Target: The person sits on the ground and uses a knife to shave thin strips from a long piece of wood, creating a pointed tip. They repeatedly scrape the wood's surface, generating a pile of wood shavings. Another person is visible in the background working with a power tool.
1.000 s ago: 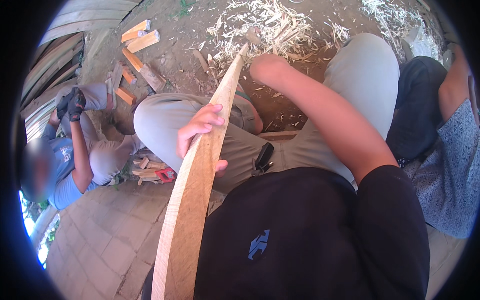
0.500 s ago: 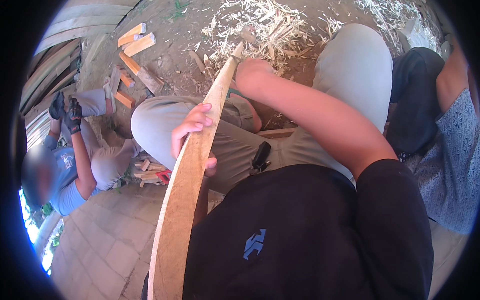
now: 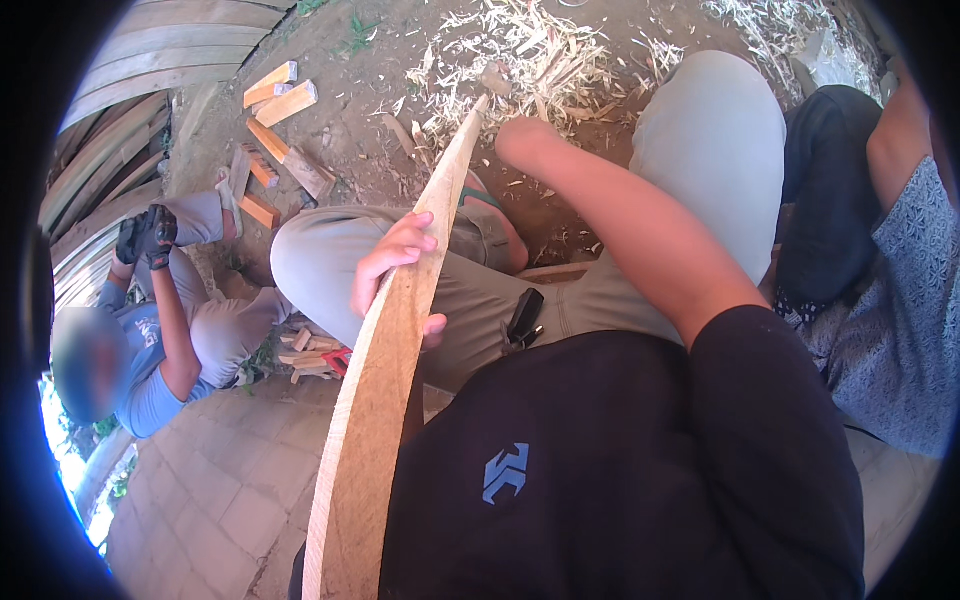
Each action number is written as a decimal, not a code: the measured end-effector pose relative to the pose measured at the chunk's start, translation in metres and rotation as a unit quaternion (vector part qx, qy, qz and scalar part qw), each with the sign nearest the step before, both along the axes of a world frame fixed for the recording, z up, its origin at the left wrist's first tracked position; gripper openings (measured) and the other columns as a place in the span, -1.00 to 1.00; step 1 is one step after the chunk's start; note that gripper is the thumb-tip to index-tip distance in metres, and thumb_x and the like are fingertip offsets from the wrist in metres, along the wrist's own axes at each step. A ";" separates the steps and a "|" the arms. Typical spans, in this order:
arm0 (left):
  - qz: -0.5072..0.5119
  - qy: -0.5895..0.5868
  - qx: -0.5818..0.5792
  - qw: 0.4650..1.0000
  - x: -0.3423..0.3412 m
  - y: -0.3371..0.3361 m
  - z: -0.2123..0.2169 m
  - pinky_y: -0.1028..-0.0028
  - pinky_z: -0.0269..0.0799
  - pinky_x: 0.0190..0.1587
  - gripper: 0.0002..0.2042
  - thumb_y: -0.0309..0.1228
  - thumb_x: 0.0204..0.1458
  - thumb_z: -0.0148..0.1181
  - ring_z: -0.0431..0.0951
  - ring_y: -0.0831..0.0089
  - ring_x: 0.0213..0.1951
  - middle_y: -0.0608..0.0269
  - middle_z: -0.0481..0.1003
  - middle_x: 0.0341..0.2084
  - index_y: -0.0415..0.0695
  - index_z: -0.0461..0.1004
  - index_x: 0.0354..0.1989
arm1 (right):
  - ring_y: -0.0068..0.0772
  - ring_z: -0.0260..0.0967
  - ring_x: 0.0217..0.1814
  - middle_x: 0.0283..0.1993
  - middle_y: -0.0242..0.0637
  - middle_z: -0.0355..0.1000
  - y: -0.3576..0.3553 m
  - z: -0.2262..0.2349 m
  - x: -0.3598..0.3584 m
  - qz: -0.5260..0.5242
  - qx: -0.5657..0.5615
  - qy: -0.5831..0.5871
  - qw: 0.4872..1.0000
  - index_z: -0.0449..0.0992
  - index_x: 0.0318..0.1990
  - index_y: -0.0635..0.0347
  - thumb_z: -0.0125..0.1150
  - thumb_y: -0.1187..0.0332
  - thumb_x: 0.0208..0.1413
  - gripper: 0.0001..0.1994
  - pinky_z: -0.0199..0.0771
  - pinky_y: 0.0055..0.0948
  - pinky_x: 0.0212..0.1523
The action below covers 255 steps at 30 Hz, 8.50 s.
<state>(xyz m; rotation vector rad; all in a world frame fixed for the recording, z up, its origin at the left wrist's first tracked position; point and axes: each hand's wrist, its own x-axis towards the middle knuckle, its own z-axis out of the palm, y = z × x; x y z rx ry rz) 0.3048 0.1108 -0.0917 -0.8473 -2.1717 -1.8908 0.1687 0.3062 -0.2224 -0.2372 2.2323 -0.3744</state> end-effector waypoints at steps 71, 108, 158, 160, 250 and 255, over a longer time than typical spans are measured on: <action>0.030 0.020 0.022 0.999 -0.006 0.009 -0.006 -0.22 0.32 0.22 -0.25 0.14 -0.05 0.50 0.56 -0.09 0.00 -0.11 0.52 -0.25 -0.28 0.33 0.01 | -0.08 0.61 0.11 0.08 -0.08 0.61 0.003 0.021 -0.006 -0.046 0.046 0.008 0.998 0.67 0.02 0.25 0.27 0.38 0.14 -0.69 0.64 -0.17 0.01; 0.071 -0.003 -0.029 0.997 -0.006 0.021 -0.006 -0.17 0.35 0.27 -0.24 0.28 0.02 0.34 0.57 0.07 -0.02 -0.06 0.51 -0.23 -0.23 0.30 0.01 | -0.12 0.60 0.15 0.07 -0.12 0.63 -0.013 -0.077 -0.005 -0.118 -0.014 0.040 0.992 0.68 0.02 0.19 0.22 0.32 0.20 -0.71 0.66 -0.15 0.01; 0.118 0.015 0.010 0.993 0.006 0.022 -0.009 -0.12 0.38 0.23 -0.34 0.16 0.08 0.34 0.55 0.02 0.00 -0.02 0.50 -0.25 -0.24 0.32 -0.03 | 0.02 0.60 0.12 0.07 0.02 0.60 -0.001 -0.049 0.005 -0.076 -0.013 0.034 0.996 0.64 0.04 0.26 0.05 0.40 0.22 -0.67 0.61 -0.04 0.05; 0.117 0.005 0.008 0.993 0.007 0.022 -0.005 -0.12 0.37 0.25 -0.34 0.15 0.09 0.35 0.53 0.01 0.02 -0.02 0.49 -0.24 -0.24 0.32 -0.02 | 0.01 0.61 0.10 0.06 0.01 0.61 -0.002 -0.031 0.003 -0.063 -0.015 0.031 0.997 0.66 0.00 0.26 0.07 0.39 0.20 -0.69 0.61 -0.04 0.04; 0.110 0.012 0.004 0.994 0.007 0.018 -0.007 -0.11 0.36 0.25 -0.42 0.01 0.12 0.37 0.55 0.01 0.03 -0.04 0.51 -0.23 -0.26 0.33 -0.01 | -0.23 0.49 0.30 0.36 -0.25 0.42 -0.030 -0.110 -0.025 -0.091 0.088 0.037 0.991 0.57 0.18 0.22 0.46 0.42 0.05 -0.51 0.74 -0.04 -0.13; 0.111 -0.019 -0.018 0.993 0.009 0.019 0.006 -0.09 0.34 0.26 -0.41 0.00 0.10 0.39 0.53 -0.03 0.07 -0.06 0.51 -0.22 -0.27 0.33 0.01 | -0.22 0.51 0.27 0.29 -0.23 0.48 -0.031 -0.124 -0.040 -0.078 0.079 0.012 0.994 0.57 0.17 0.23 0.46 0.43 0.05 -0.53 0.74 -0.02 -0.16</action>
